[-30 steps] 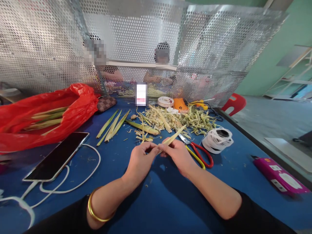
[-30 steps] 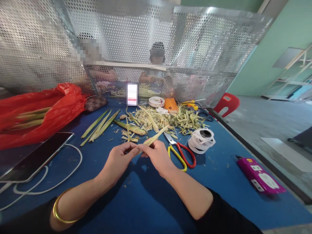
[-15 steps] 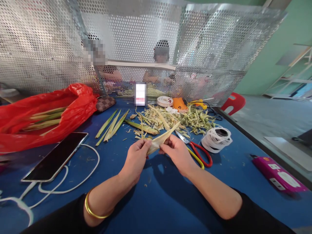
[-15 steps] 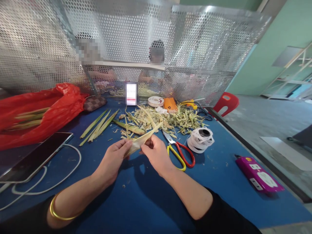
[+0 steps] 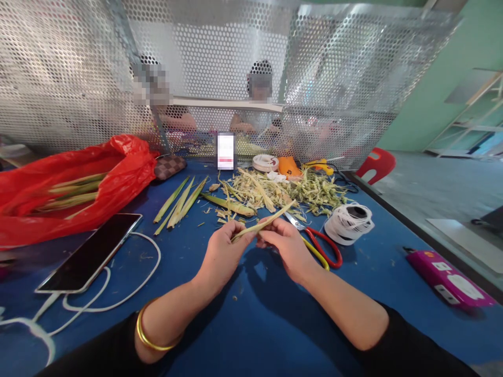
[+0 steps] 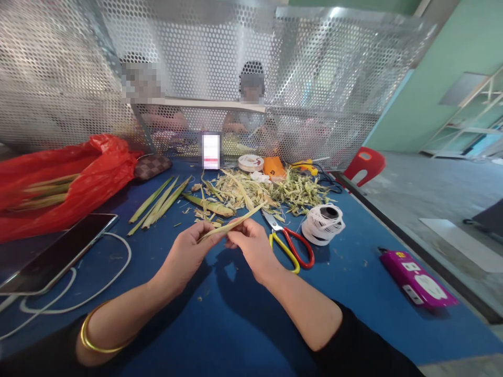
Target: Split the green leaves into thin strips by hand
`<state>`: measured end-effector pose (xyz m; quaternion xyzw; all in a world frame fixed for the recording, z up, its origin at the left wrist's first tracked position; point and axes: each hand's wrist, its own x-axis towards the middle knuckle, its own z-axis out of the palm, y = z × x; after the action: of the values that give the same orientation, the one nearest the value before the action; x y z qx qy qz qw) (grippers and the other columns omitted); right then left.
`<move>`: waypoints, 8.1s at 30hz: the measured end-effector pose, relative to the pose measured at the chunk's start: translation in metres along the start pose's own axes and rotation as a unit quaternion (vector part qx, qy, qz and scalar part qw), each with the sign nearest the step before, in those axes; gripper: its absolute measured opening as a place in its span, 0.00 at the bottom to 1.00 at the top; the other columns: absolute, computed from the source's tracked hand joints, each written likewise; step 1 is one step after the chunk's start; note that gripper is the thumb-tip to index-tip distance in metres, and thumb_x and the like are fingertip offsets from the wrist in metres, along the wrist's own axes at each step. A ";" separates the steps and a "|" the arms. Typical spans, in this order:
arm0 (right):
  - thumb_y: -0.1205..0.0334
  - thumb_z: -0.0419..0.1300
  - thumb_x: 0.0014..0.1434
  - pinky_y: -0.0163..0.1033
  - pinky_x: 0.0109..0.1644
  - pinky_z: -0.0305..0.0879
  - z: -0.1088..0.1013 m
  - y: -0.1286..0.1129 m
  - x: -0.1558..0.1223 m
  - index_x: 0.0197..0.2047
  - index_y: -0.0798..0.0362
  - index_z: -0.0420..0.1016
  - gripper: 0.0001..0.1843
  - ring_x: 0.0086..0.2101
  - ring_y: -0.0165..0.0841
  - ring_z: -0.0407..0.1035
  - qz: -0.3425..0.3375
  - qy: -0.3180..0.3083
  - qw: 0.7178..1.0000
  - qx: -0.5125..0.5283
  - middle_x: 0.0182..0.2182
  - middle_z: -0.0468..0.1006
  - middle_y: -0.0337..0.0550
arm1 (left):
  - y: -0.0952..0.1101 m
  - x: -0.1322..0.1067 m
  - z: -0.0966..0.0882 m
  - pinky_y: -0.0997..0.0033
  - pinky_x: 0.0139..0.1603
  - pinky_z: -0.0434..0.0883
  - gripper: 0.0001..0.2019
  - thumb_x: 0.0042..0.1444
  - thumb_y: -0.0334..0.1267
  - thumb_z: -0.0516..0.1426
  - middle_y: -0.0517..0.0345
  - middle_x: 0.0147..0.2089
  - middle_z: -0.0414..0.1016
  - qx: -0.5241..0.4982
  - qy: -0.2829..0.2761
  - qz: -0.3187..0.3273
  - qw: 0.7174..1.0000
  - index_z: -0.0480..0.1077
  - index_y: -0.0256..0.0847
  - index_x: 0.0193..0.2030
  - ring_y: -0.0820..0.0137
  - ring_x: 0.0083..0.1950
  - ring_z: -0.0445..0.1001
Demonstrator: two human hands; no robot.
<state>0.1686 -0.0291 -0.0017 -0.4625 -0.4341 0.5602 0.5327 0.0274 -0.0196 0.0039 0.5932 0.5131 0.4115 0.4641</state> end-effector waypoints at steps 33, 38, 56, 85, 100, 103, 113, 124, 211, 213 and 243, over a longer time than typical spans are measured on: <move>0.57 0.68 0.41 0.35 0.28 0.59 -0.019 -0.007 0.013 0.24 0.55 0.74 0.11 0.23 0.28 0.63 -0.058 0.149 0.986 0.049 0.19 0.72 0.36 | 0.013 -0.004 -0.001 0.76 0.26 0.59 0.12 0.38 0.42 0.65 0.63 0.18 0.65 -0.139 -0.107 -0.103 0.979 0.69 0.37 0.17 0.77 0.22 0.60; 0.57 0.67 0.42 0.34 0.25 0.57 -0.024 -0.007 0.016 0.21 0.55 0.73 0.11 0.20 0.27 0.61 -0.065 0.143 0.985 0.064 0.18 0.71 0.36 | 0.014 -0.004 -0.003 0.75 0.29 0.64 0.09 0.40 0.41 0.64 0.58 0.23 0.74 -0.131 -0.157 -0.113 0.972 0.76 0.37 0.24 0.76 0.23 0.66; 0.57 0.62 0.49 0.34 0.27 0.61 -0.013 -0.005 0.007 0.23 0.55 0.71 0.10 0.21 0.27 0.63 -0.094 0.060 0.993 -0.045 0.18 0.69 0.34 | 0.006 -0.007 0.003 0.79 0.19 0.53 0.14 0.44 0.47 0.61 0.67 0.16 0.62 -0.036 -0.117 -0.106 0.987 0.67 0.38 0.22 0.79 0.17 0.56; 0.58 0.59 0.50 0.43 0.42 0.61 -0.080 -0.022 0.040 0.37 0.53 0.75 0.11 0.37 0.39 0.69 -0.214 0.300 0.844 -0.389 0.39 0.75 0.49 | 0.008 -0.008 0.001 0.79 0.20 0.57 0.13 0.40 0.45 0.64 0.65 0.18 0.65 -0.140 -0.038 -0.146 0.979 0.68 0.38 0.21 0.79 0.19 0.60; 0.57 0.61 0.51 0.36 0.31 0.64 -0.005 -0.002 -0.001 0.27 0.55 0.74 0.09 0.25 0.30 0.67 -0.024 -0.020 0.987 -0.155 0.22 0.73 0.36 | -0.001 -0.007 0.005 0.80 0.21 0.57 0.14 0.41 0.46 0.64 0.65 0.19 0.66 -0.123 -0.024 -0.097 0.987 0.69 0.37 0.23 0.79 0.20 0.61; 0.58 0.61 0.50 0.36 0.32 0.65 -0.010 -0.007 0.002 0.28 0.55 0.75 0.08 0.25 0.30 0.67 -0.012 -0.044 0.993 -0.111 0.23 0.75 0.36 | -0.001 -0.008 0.005 0.79 0.21 0.59 0.13 0.43 0.46 0.63 0.63 0.20 0.69 -0.194 -0.051 -0.136 0.970 0.69 0.37 0.25 0.78 0.20 0.63; 0.57 0.63 0.49 0.34 0.31 0.65 -0.007 -0.009 -0.001 0.30 0.55 0.75 0.10 0.27 0.30 0.69 0.004 -0.048 0.996 -0.077 0.24 0.75 0.37 | -0.002 -0.005 0.003 0.78 0.26 0.63 0.11 0.45 0.44 0.62 0.61 0.24 0.73 -0.141 -0.014 -0.082 0.986 0.73 0.37 0.28 0.76 0.24 0.67; 0.56 0.62 0.49 0.35 0.31 0.64 -0.003 -0.001 -0.004 0.25 0.55 0.71 0.10 0.24 0.29 0.66 0.019 -0.070 0.995 -0.074 0.21 0.71 0.36 | -0.003 -0.001 0.002 0.77 0.23 0.61 0.12 0.46 0.45 0.61 0.63 0.21 0.70 -0.146 0.043 -0.056 0.987 0.72 0.37 0.29 0.78 0.21 0.63; 0.58 0.70 0.43 0.32 0.28 0.58 -0.016 -0.009 0.000 0.27 0.58 0.71 0.15 0.20 0.23 0.63 0.156 -0.154 0.971 0.100 0.20 0.73 0.38 | 0.003 -0.005 -0.001 0.75 0.29 0.61 0.09 0.53 0.39 0.57 0.56 0.26 0.71 -0.284 -0.258 -0.131 0.914 0.73 0.34 0.28 0.77 0.24 0.62; 0.58 0.70 0.42 0.33 0.28 0.59 -0.017 -0.010 0.000 0.27 0.58 0.71 0.15 0.19 0.24 0.63 0.170 -0.163 0.965 0.119 0.20 0.73 0.38 | 0.002 -0.005 -0.002 0.74 0.29 0.62 0.09 0.52 0.37 0.57 0.59 0.21 0.66 -0.326 -0.271 -0.158 0.892 0.71 0.35 0.24 0.77 0.22 0.61; 0.55 0.66 0.46 0.33 0.24 0.57 -0.020 -0.027 -0.004 0.24 0.56 0.70 0.13 0.19 0.25 0.61 0.099 -0.143 0.985 -0.001 0.18 0.69 0.37 | 0.006 0.002 -0.011 0.72 0.31 0.65 0.18 0.54 0.50 0.54 0.55 0.25 0.72 -0.265 -0.216 -0.132 0.930 0.72 0.36 0.28 0.72 0.25 0.68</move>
<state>0.1940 -0.0321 0.0210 -0.4187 -0.4586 0.6701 0.4066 0.0183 -0.0164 0.0120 0.4496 0.3465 0.3295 0.7544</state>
